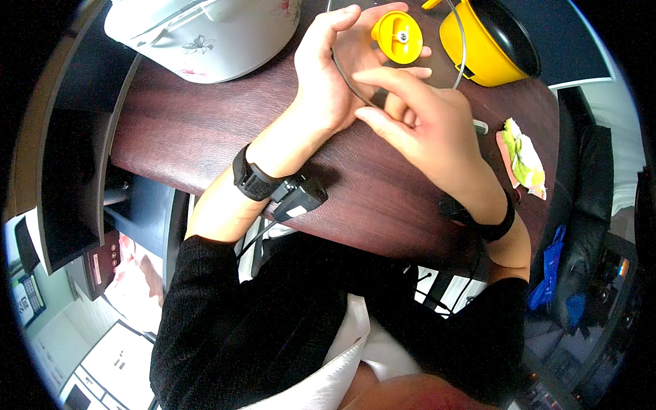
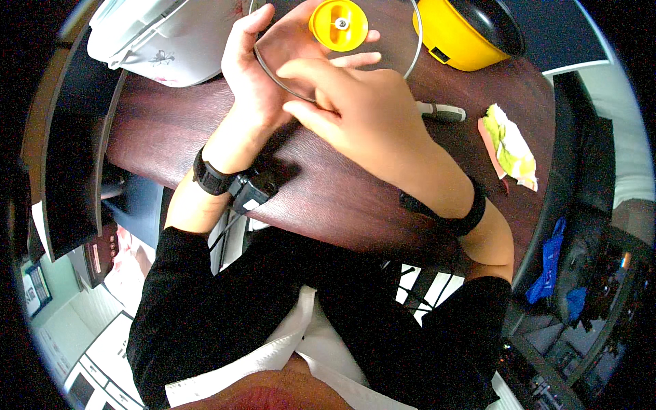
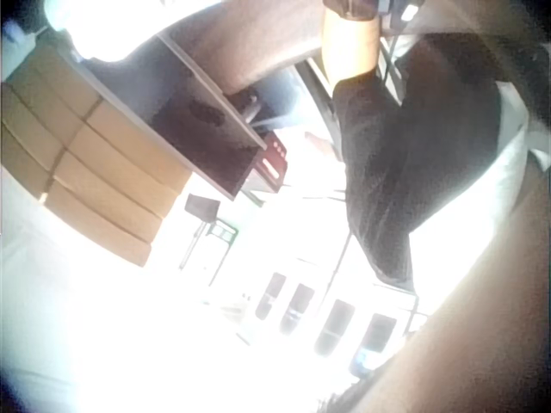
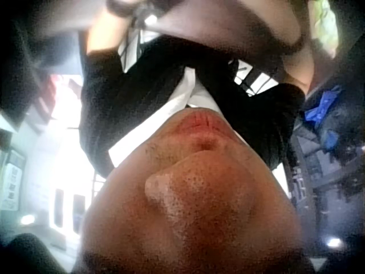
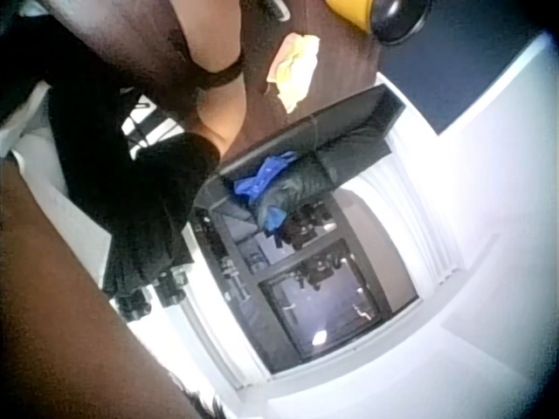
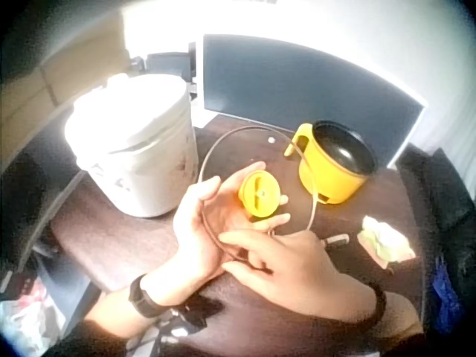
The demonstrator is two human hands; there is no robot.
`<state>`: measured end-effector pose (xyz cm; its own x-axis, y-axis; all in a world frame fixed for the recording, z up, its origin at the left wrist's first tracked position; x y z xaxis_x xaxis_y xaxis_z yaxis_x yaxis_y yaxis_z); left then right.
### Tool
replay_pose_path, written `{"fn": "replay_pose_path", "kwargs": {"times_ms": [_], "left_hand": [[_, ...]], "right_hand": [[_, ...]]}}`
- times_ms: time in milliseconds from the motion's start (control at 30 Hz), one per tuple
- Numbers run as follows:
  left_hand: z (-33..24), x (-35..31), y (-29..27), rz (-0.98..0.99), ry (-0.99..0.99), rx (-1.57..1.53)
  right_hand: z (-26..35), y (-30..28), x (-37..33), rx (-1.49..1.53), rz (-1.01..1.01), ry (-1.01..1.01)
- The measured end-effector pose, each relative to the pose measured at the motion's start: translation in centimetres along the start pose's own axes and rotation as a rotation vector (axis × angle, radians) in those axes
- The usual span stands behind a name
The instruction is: The person wipes a glass lid with a cloth, then uses a screwdriver to attach a yellow plastic knob and a metal ring to the lid. The person handles the lid, knob, ring, and screwdriver to assemble the components.
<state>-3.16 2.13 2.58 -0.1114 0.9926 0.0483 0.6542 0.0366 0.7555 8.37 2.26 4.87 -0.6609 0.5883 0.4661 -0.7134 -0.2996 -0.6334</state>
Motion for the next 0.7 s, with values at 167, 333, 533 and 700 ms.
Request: {"fn": "replay_pose_path", "kwargs": {"times_ms": [167, 333, 533, 700], "left_hand": [[0.9, 0.5, -1.0, 0.07, 0.02, -0.096], [1.1, 0.6, -1.4, 0.067, 0.029, -0.106], [0.9, 0.4, -1.2, -0.004, 0.075, -0.069], [0.9, 0.4, -1.4, 0.021, 0.103, -0.062]], "right_hand": [[0.2, 0.9, -0.2, -0.065, -0.139, -0.152], [0.2, 1.2, -0.2, -0.028, -0.198, -0.132], [0.8, 1.4, 0.0, 0.031, -0.204, 0.03], [0.8, 1.6, 0.5, 0.049, -0.189, 0.037]]}}
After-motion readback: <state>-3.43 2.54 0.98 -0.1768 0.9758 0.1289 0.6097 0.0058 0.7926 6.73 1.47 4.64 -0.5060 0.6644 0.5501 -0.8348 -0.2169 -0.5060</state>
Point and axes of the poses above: each hand's wrist, its own x-axis towards the middle knuckle, its own y-axis out of the palm, z = x × y, the point moved 4 cm from there along x, towards the middle knuckle, and after that the axes turned 9 degrees about -z, right-handed, at the moved point
